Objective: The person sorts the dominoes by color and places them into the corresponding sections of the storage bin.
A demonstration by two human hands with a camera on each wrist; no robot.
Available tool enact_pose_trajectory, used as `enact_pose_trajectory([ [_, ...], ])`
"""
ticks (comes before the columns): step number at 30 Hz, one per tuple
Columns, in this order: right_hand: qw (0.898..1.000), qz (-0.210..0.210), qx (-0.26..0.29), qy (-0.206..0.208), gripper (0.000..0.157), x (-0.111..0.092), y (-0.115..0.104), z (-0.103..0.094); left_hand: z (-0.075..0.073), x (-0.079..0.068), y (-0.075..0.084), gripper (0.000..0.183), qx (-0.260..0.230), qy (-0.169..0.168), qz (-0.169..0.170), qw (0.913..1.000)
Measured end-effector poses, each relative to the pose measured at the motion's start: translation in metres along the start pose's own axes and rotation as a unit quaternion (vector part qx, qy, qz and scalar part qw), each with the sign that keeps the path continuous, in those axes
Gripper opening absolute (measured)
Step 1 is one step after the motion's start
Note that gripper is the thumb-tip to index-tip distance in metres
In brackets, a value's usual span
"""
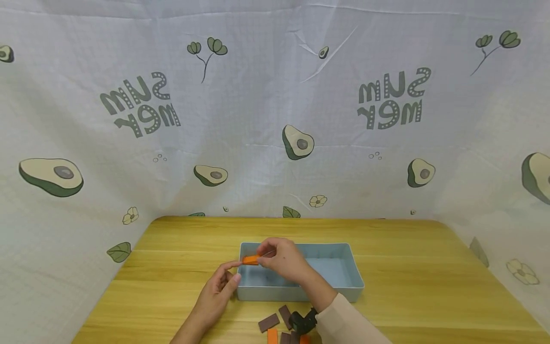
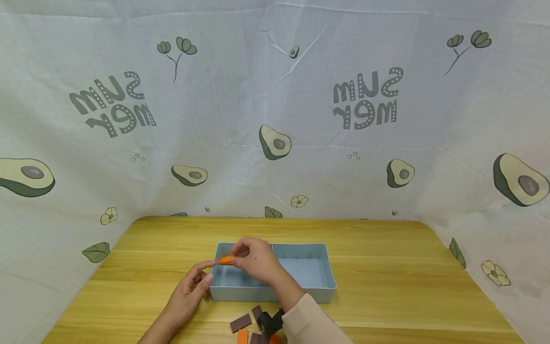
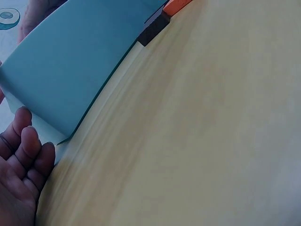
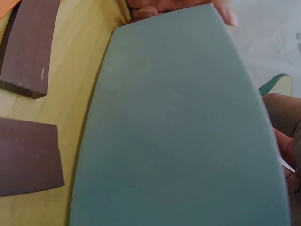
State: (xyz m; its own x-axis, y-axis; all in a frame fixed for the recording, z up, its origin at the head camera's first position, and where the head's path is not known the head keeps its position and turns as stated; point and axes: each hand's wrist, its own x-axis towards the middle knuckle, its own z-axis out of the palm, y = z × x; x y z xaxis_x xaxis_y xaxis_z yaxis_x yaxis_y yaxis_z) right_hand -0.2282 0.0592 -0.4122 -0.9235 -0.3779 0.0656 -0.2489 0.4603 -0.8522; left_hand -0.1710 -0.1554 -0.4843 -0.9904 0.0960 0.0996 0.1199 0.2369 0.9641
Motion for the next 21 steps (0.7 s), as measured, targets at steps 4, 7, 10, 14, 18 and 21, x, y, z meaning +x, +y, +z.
enact_pose_trajectory([
  [4,1.0,0.001,-0.023,-0.004,0.012,0.004,0.004,0.003,0.0,0.0,0.0,0.031,-0.004,-0.002,0.0,1.0],
  [7,0.998,-0.006,-0.055,-0.006,0.012,0.006,0.005,0.006,0.0,0.0,0.0,0.031,-0.007,-0.001,-0.002,1.0],
  [10,0.996,-0.007,-0.086,-0.007,0.011,0.007,0.004,0.009,0.001,0.0,0.001,0.031,-0.006,0.002,-0.001,1.0],
  [14,0.993,-0.005,-0.114,-0.006,0.012,0.006,0.004,0.012,0.001,0.0,0.001,0.03,-0.004,0.007,0.004,1.0],
  [18,0.99,-0.008,-0.142,0.0,0.012,0.006,0.003,0.014,0.001,0.0,0.001,0.03,0.0,0.007,0.005,1.0],
  [21,0.988,-0.01,-0.152,0.007,0.011,0.007,0.005,0.016,0.001,0.0,0.002,0.031,0.001,0.003,0.002,1.0],
])
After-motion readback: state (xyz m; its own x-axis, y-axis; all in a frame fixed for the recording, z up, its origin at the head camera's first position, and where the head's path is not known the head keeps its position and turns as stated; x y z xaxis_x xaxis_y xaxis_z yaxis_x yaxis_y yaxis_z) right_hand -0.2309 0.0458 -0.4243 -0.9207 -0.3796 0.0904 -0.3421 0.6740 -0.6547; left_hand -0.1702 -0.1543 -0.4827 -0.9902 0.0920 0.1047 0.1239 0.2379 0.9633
